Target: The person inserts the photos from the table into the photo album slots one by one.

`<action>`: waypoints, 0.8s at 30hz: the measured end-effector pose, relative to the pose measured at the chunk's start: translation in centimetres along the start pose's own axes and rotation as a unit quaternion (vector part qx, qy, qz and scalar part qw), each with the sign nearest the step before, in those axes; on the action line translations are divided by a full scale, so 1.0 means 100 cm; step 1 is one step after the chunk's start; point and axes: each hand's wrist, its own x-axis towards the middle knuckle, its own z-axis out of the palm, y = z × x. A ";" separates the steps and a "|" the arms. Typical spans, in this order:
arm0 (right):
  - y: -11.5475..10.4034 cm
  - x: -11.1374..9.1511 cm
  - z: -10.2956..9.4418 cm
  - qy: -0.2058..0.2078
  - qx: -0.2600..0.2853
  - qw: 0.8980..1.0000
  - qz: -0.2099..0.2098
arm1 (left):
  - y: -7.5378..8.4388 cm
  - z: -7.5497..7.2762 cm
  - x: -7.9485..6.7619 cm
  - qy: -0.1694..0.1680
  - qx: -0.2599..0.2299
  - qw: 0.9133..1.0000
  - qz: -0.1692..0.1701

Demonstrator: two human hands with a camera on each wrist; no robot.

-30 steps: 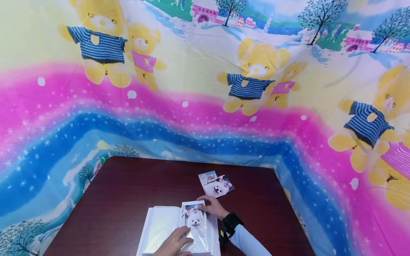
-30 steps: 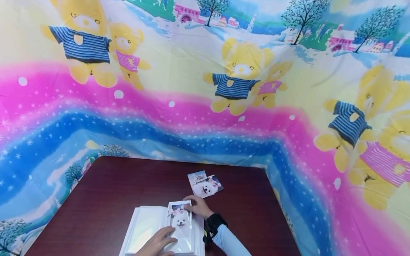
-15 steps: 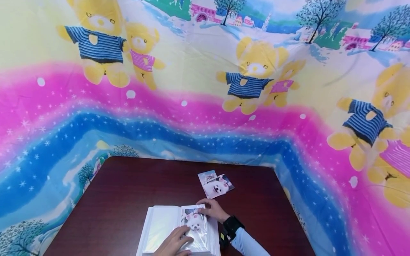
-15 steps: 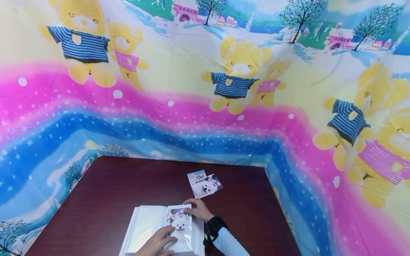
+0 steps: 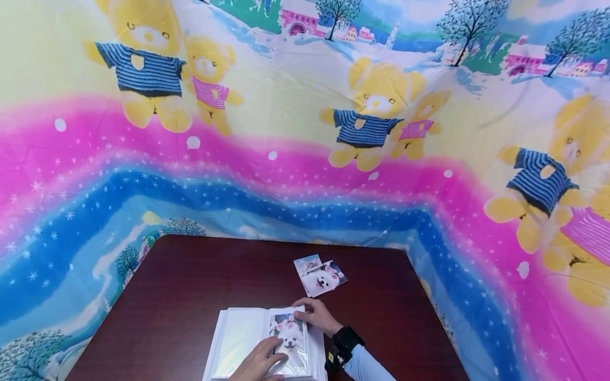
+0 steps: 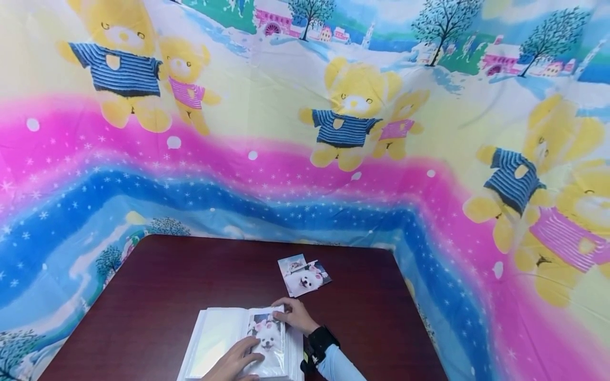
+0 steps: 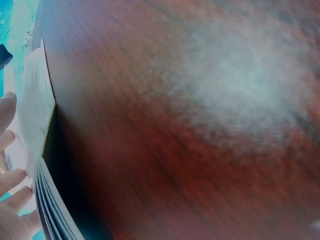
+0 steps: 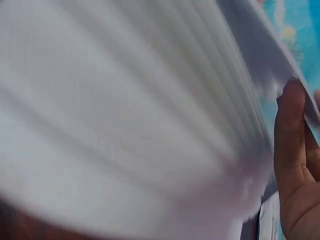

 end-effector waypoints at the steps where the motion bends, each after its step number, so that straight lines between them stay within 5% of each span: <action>1: 0.003 -0.001 0.002 0.002 0.024 1.000 0.008 | 0.000 -0.001 0.000 -0.005 0.000 1.000 -0.003; 6: 0.006 -0.004 0.016 0.047 0.113 0.991 0.061 | 0.006 -0.013 0.007 -0.066 -0.041 0.993 -0.085; 11: -0.006 -0.008 0.033 0.063 0.171 0.980 0.083 | 0.011 -0.033 0.021 -0.132 -0.123 0.957 -0.226; 14: -0.011 -0.010 0.045 0.052 0.193 0.976 0.086 | 0.009 -0.041 0.025 -0.112 -0.137 0.948 -0.264; 20: -0.019 -0.009 0.068 0.012 0.201 0.979 0.040 | -0.001 -0.053 0.029 -0.018 -0.128 0.953 -0.275; 24: -0.021 -0.005 0.082 -0.002 0.156 0.988 -0.002 | -0.007 -0.067 0.033 0.011 -0.147 0.939 -0.310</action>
